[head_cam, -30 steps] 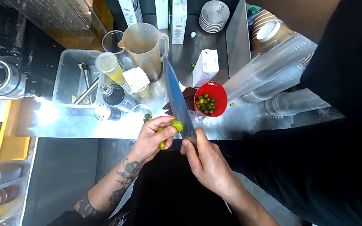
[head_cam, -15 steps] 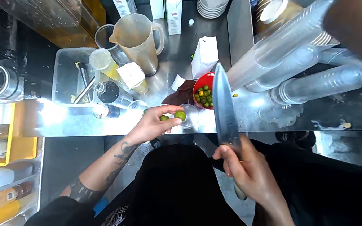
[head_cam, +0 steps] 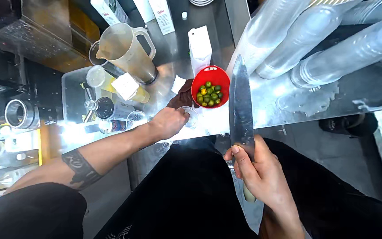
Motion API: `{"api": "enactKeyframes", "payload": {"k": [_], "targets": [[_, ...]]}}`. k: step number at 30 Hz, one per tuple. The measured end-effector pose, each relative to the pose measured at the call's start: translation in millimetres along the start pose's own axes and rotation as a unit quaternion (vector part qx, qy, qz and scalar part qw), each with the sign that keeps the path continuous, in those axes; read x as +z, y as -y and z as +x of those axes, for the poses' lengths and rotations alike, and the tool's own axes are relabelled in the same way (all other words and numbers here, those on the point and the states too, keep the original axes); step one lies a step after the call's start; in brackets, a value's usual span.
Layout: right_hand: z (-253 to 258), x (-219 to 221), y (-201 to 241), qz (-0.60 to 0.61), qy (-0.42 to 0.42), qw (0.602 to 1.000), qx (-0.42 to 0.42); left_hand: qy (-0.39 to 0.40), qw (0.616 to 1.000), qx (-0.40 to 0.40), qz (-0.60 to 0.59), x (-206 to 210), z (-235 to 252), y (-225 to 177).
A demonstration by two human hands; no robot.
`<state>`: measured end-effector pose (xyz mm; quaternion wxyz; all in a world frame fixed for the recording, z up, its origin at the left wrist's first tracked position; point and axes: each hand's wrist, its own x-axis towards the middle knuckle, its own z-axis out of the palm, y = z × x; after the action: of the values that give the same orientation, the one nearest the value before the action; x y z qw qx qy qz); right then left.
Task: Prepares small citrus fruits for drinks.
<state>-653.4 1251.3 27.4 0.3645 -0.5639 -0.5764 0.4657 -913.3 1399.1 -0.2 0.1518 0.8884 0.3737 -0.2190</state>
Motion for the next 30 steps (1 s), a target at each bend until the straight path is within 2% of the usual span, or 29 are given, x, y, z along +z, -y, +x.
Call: {"api": "enactKeyframes", "payload": {"k": [19, 30], "targets": [[13, -9, 1, 0.001, 0.009, 0.999, -0.032, 0.071, 0.996, -0.008, 0.046, -11, 12, -17], [10, -10, 2, 0.001, -0.002, 1.0, -0.031, 0.067, 0.996, 0.012, 0.054, -11, 16, -18]]}}
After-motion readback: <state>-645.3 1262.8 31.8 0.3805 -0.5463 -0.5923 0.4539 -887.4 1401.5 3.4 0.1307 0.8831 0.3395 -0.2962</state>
